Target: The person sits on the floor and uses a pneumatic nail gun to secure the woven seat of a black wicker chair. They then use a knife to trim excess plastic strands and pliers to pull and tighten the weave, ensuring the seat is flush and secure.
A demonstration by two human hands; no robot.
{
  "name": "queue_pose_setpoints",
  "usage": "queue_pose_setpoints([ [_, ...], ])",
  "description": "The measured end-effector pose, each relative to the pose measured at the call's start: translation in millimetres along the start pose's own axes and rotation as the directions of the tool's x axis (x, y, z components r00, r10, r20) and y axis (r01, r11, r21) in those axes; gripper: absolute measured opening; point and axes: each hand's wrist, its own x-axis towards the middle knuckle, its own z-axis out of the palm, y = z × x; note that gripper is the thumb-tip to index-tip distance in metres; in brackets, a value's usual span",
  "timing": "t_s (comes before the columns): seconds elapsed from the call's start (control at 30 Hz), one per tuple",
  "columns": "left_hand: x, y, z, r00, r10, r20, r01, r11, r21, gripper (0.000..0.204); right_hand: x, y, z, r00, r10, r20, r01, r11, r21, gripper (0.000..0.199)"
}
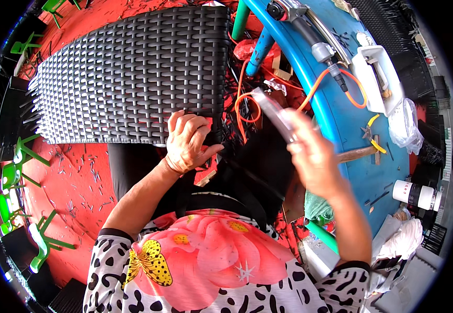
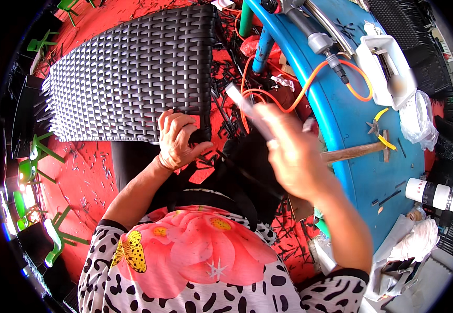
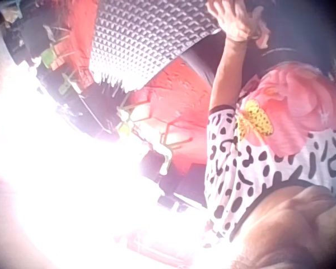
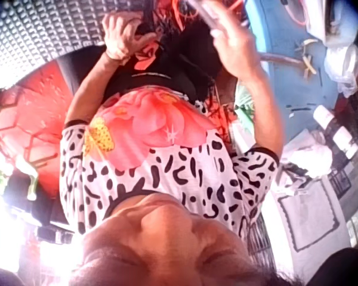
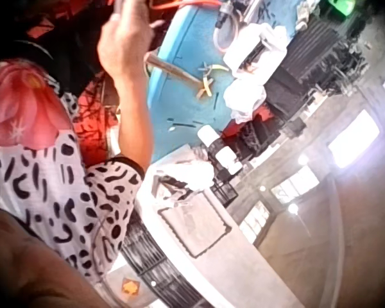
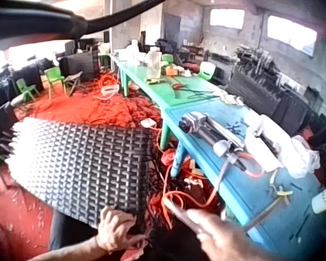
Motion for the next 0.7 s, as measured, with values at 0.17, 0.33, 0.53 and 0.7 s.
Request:
queue_pose_setpoints([
  [0.17,-2,-5,1,0.999,0.040,0.003,-0.040,0.999,0.004,0.059,-14,10,58,0.966,0.142,0.216,-0.078,0.956,-0.281,0.044],
  [0.33,-2,-6,-1,0.999,0.024,0.034,-0.024,1.000,-0.005,0.058,-11,25,71,0.976,0.029,0.216,0.029,0.965,-0.259,0.046],
  [0.53,-2,-4,-1,0.999,0.004,0.037,-0.003,1.000,-0.016,0.052,3,17,53,0.942,-0.002,0.334,0.120,0.936,-0.332,0.046],
  [0.7,-3,-5,-2,0.999,-0.002,0.039,0.002,1.000,-0.013,0.049,9,13,54,0.948,-0.025,0.318,0.134,0.936,-0.326,0.047],
])
